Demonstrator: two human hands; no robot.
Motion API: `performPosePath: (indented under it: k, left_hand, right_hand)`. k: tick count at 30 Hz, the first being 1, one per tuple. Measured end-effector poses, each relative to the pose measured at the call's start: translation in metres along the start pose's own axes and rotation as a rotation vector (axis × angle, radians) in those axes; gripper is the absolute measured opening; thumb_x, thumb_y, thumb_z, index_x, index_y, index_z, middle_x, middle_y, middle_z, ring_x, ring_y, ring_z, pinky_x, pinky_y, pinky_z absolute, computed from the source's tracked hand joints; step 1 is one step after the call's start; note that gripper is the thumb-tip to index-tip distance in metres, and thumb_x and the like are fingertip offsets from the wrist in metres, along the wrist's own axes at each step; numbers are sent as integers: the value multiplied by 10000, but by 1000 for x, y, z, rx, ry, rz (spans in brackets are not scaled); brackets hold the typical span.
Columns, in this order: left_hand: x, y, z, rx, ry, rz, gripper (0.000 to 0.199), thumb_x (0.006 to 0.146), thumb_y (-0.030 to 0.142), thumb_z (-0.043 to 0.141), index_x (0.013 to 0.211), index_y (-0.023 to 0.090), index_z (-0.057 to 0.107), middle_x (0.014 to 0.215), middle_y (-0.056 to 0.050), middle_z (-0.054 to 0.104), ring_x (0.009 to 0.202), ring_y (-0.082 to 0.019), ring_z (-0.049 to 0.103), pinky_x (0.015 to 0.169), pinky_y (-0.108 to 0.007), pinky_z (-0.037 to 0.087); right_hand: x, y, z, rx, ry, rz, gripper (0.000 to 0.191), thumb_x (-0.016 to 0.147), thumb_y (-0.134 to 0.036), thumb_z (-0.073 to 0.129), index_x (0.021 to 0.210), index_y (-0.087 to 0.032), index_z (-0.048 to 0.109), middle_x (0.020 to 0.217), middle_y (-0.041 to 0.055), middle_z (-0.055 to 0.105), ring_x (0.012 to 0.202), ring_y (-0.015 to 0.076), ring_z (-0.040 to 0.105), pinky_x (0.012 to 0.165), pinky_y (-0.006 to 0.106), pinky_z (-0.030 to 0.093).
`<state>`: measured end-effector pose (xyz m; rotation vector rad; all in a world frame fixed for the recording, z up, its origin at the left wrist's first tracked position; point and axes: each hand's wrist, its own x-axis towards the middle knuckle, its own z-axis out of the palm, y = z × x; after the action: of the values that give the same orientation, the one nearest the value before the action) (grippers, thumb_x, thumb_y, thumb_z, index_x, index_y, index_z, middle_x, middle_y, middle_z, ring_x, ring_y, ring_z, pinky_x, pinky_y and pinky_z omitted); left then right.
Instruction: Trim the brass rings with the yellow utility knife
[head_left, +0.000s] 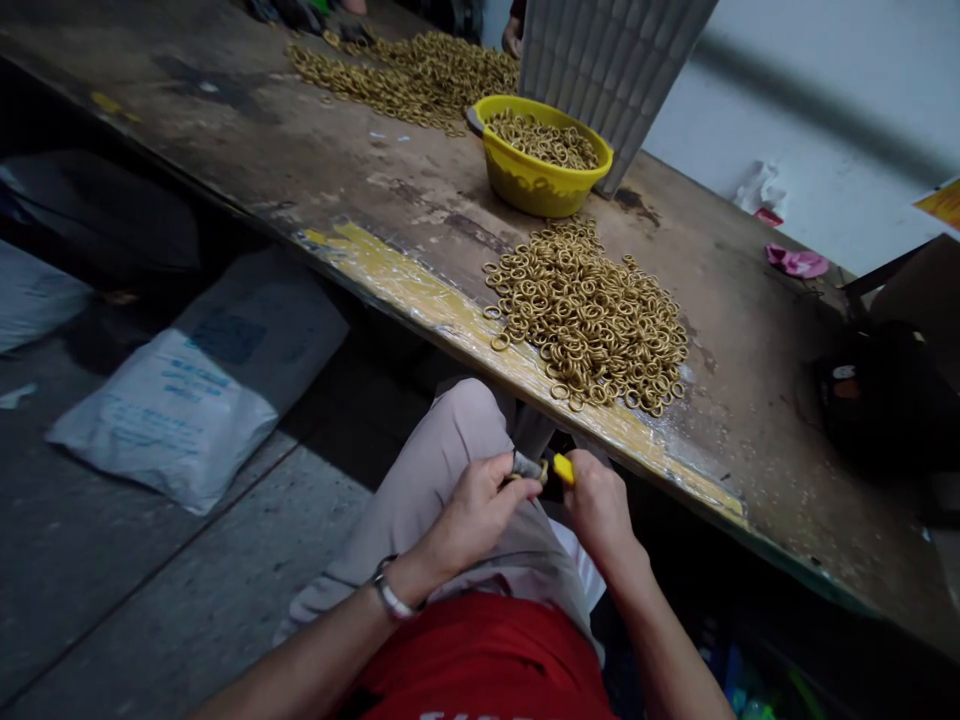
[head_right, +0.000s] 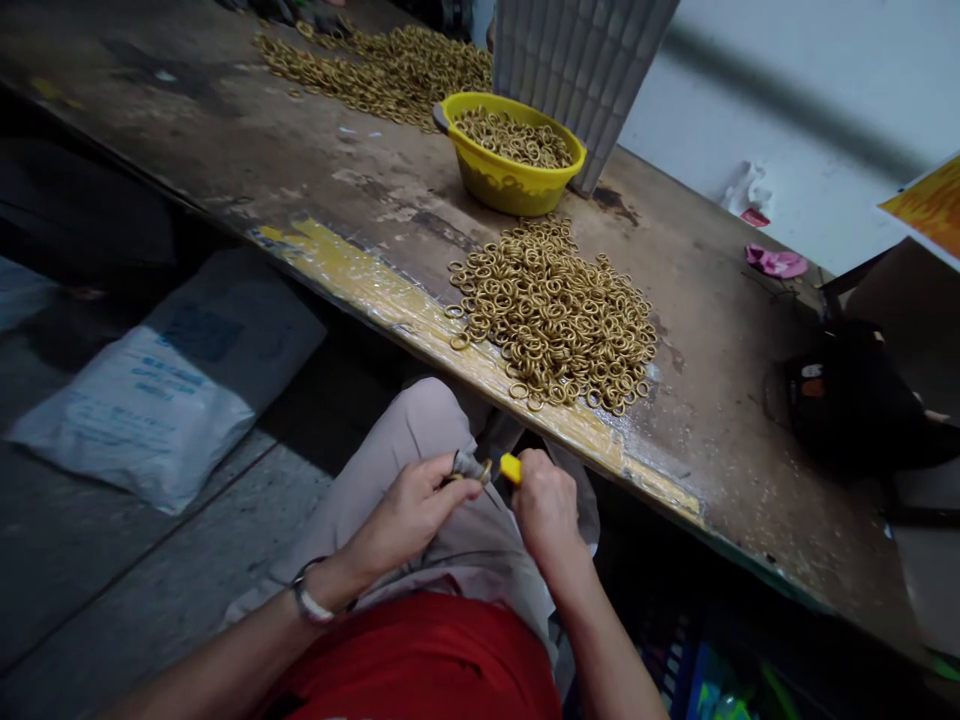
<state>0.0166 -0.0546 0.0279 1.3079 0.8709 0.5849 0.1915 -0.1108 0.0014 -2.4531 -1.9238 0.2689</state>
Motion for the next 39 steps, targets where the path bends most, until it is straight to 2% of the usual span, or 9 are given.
performPosePath:
  k: [2, 5, 9, 16, 21, 25, 29, 34, 39]
  left_hand:
    - [-8, 0, -2, -52, -95, -54, 151, 759, 201, 636, 621, 159, 589, 598, 19, 541, 592, -116, 442, 534, -210, 331]
    - [-10, -5, -2, -220, -216, -198, 179, 760, 293, 670, 678, 155, 590, 561, 44, 488, 503, -81, 362, 459, -198, 270]
    - [4, -16, 1, -408, -150, -317, 366, 692, 455, 746, 705, 140, 559, 600, 32, 525, 459, -44, 329, 406, -173, 203]
    - [18, -21, -7, -680, -165, -312, 326, 730, 375, 741, 866, 158, 540, 669, 13, 593, 465, -43, 422, 393, -151, 188]
    - [32, -19, -15, -797, -106, -328, 336, 750, 420, 724, 818, 128, 574, 825, -92, 681, 569, -92, 565, 375, -146, 242]
    - [37, -15, -13, -781, -125, -279, 308, 777, 363, 756, 905, 134, 593, 787, -55, 682, 507, -56, 516, 357, -128, 212]
    - [33, -9, -7, -796, -258, -263, 276, 780, 337, 770, 872, 110, 642, 790, -58, 683, 477, -35, 478, 346, -136, 198]
    - [25, -2, 0, -813, -307, -302, 300, 712, 328, 825, 810, 99, 657, 769, -50, 661, 492, -36, 474, 361, -140, 222]
    - [19, 2, 6, -597, -191, -256, 320, 693, 367, 813, 743, 100, 642, 641, -4, 593, 460, -32, 408, 367, -150, 224]
  right_hand:
    - [8, 3, 7, -62, -49, 113, 182, 834, -32, 499, 883, -160, 618, 795, 73, 669, 672, 192, 627, 593, 272, 363]
    - [18, -1, 6, 12, 51, 27, 198, 822, -38, 512, 915, -172, 624, 822, 53, 663, 726, 184, 625, 635, 262, 378]
    - [43, -21, -13, 37, 278, -51, 285, 820, -29, 484, 1016, -175, 631, 950, 72, 635, 802, 188, 605, 663, 266, 384]
    - [84, -29, -35, -57, 162, 27, 231, 817, -19, 460, 882, -154, 636, 877, 80, 610, 659, 166, 540, 591, 283, 333]
    - [61, -14, -41, 620, 278, -103, 201, 911, -275, 518, 739, -190, 577, 677, -6, 508, 614, 137, 457, 580, 256, 338]
    - [32, -13, -41, 1199, 41, 25, 323, 901, -493, 577, 809, -185, 611, 537, -61, 409, 474, 94, 344, 464, 228, 270]
    - [15, -17, -32, 1398, -2, 80, 347, 861, -526, 631, 864, -179, 635, 541, -60, 442, 461, 83, 371, 449, 209, 304]
    - [4, -18, -34, 1305, 65, -24, 286, 916, -451, 579, 822, -187, 634, 663, -16, 521, 546, 103, 456, 510, 224, 375]
    - [-10, -6, -43, 785, 221, -221, 149, 927, -193, 496, 868, -193, 633, 808, 28, 579, 727, 147, 543, 675, 251, 409]
